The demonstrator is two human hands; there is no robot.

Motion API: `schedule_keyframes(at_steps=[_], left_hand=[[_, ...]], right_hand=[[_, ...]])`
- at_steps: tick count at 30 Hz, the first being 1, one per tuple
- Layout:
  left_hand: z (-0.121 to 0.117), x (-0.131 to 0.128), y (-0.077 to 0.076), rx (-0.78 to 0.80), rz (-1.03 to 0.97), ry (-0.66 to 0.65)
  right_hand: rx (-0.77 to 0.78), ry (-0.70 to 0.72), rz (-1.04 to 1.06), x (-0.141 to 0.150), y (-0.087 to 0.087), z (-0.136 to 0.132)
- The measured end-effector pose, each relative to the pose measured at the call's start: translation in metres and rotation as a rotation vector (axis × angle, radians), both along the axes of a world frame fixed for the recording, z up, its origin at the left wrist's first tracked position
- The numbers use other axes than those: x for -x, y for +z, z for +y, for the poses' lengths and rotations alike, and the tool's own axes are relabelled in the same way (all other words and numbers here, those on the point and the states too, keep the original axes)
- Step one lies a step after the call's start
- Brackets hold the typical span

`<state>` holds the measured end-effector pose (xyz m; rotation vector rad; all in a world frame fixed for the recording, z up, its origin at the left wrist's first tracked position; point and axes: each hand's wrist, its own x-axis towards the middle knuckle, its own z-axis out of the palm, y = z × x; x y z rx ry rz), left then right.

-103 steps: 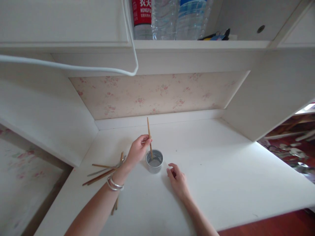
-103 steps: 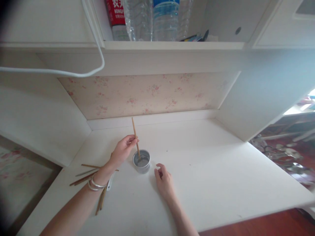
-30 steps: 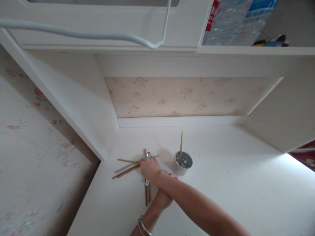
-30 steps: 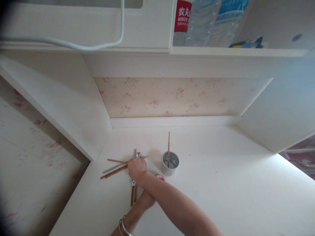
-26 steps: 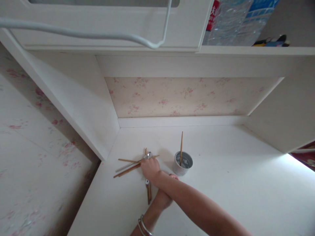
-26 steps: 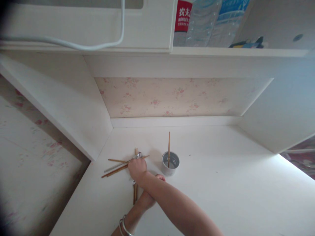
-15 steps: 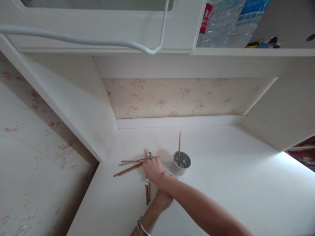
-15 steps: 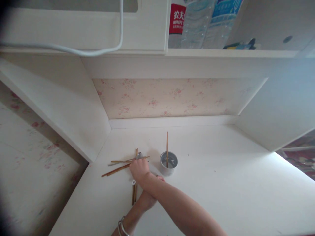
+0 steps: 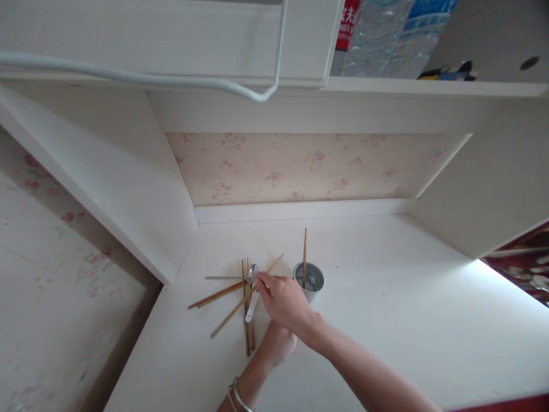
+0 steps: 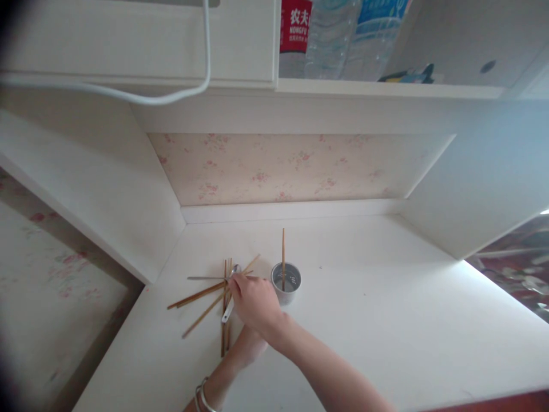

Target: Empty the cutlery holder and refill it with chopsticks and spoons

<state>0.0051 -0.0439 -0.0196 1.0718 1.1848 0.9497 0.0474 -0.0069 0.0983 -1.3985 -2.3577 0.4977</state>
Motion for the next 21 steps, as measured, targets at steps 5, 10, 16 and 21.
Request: schedule_keyframes(at_steps=[5,10,16,21], left_hand=[[-0.005,0.007,0.011,-0.102,0.243,-0.103],[-0.006,0.006,0.007,-0.133,0.237,-0.122],[-0.006,0.005,0.006,-0.148,0.258,-0.122],[-0.006,0.004,0.012,-0.146,0.271,-0.126]], right_hand=[[0.122,-0.089,0.768,-0.036,0.019,0.009],[-0.024,-0.237,1.066,-0.082,0.045,0.038],[-0.034,-0.374,1.028,-0.118,0.033,0.074],[0.092,-0.395,0.936,-0.120,-0.007,0.079]])
